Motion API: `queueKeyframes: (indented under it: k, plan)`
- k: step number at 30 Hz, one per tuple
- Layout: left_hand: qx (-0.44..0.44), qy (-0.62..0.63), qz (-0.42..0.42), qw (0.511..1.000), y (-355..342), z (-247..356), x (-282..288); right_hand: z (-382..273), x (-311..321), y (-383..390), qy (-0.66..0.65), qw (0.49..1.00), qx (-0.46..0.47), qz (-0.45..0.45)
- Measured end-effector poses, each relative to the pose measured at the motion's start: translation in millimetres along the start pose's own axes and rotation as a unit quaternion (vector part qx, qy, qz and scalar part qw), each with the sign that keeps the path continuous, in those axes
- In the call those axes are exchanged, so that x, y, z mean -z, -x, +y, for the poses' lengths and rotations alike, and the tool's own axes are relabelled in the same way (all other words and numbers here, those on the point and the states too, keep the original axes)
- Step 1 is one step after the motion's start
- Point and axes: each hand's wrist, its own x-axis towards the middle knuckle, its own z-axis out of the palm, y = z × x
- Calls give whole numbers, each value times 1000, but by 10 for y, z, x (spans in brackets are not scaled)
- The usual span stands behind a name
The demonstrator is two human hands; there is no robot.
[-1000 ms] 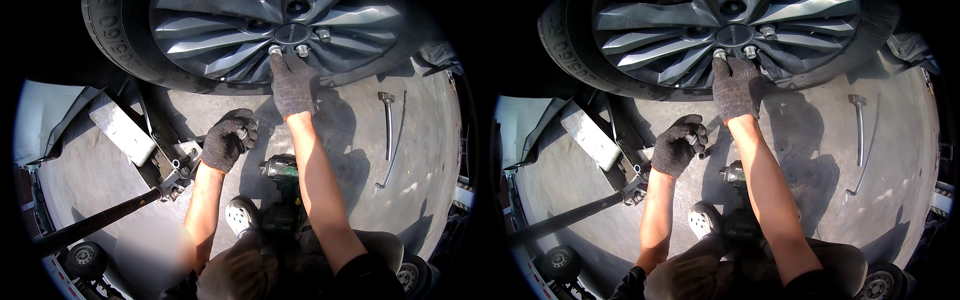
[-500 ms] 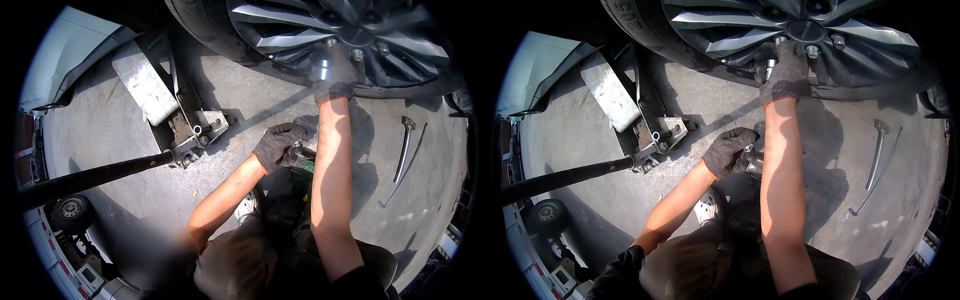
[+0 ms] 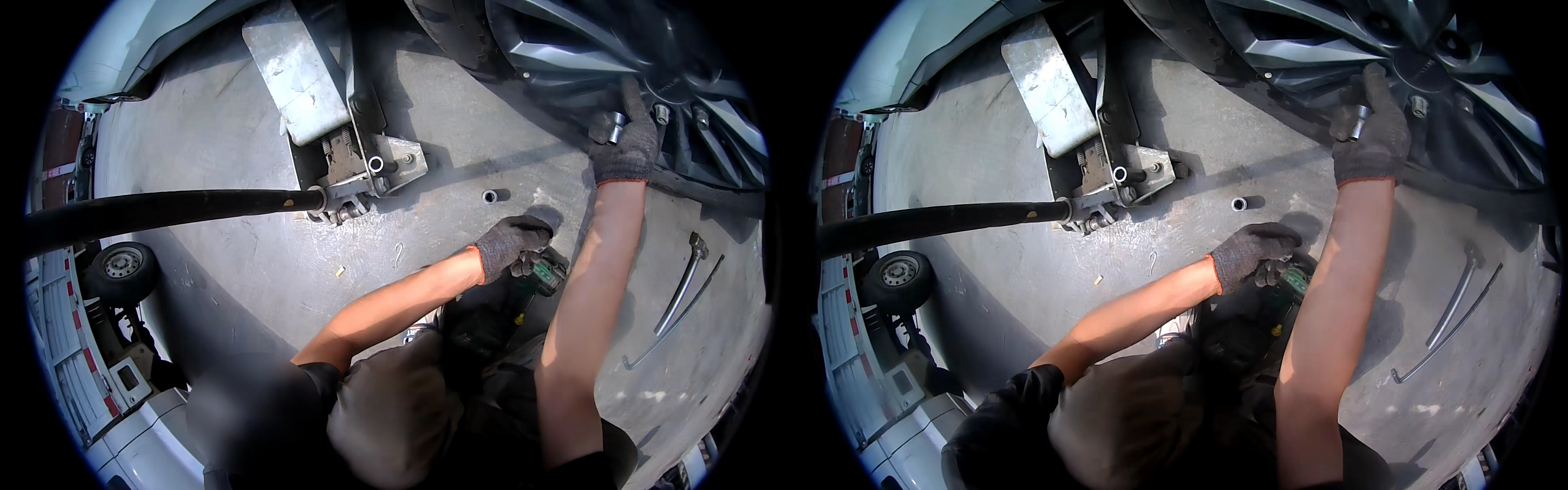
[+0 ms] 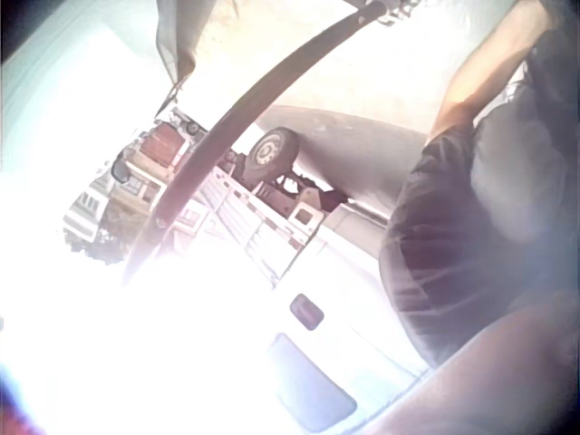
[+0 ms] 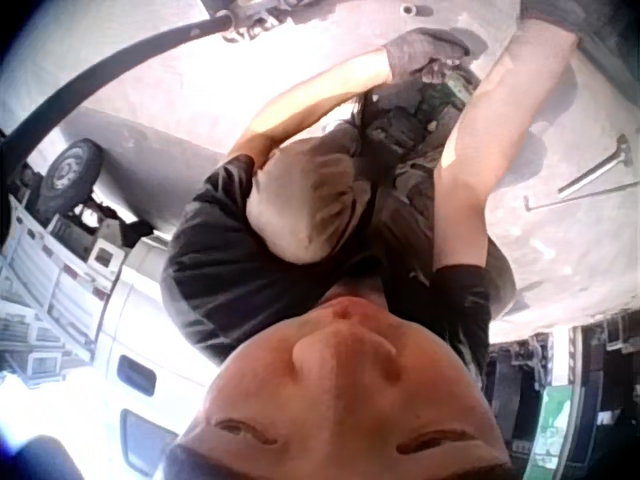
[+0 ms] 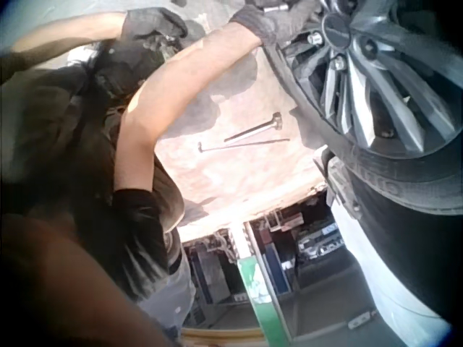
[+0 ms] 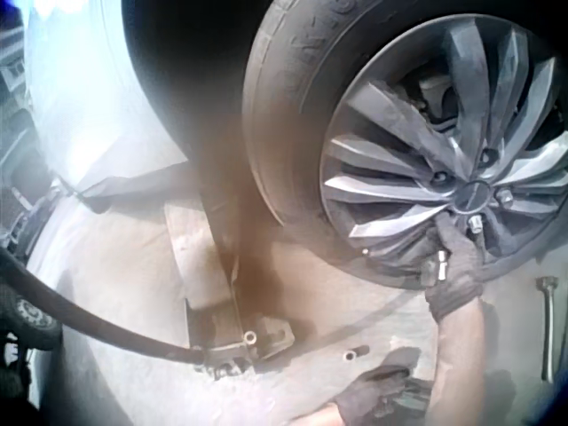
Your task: The person mounts a tire onto a car wheel hub, secures it with lug nuts using an impact wrench, and then tightens them with a torque wrench.
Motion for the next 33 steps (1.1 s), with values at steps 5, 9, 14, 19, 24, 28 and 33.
queueKeyframes:
  k: [5,9,14,19,24,28,33]
  plan:
    - [-22,-53,26,998,-71,59,4,-31,121,-67,-122,981,-90,-118]
    - [-45,-73,63,994,-33,197,39,-45,239,-85,-119,966,-135,-186]
    - [-111,61,31,992,82,585,403,286,535,363,369,863,74,-337]
    - [-100,-46,-9,994,148,1005,253,395,687,505,399,811,117,-410]
    - [-137,-11,-28,990,130,1095,244,290,743,625,399,837,159,-340]
    - [-201,-17,-18,979,113,1169,70,-145,612,561,360,823,419,-132]
    - [-159,-26,-48,986,32,972,-131,-825,384,348,283,837,465,48]
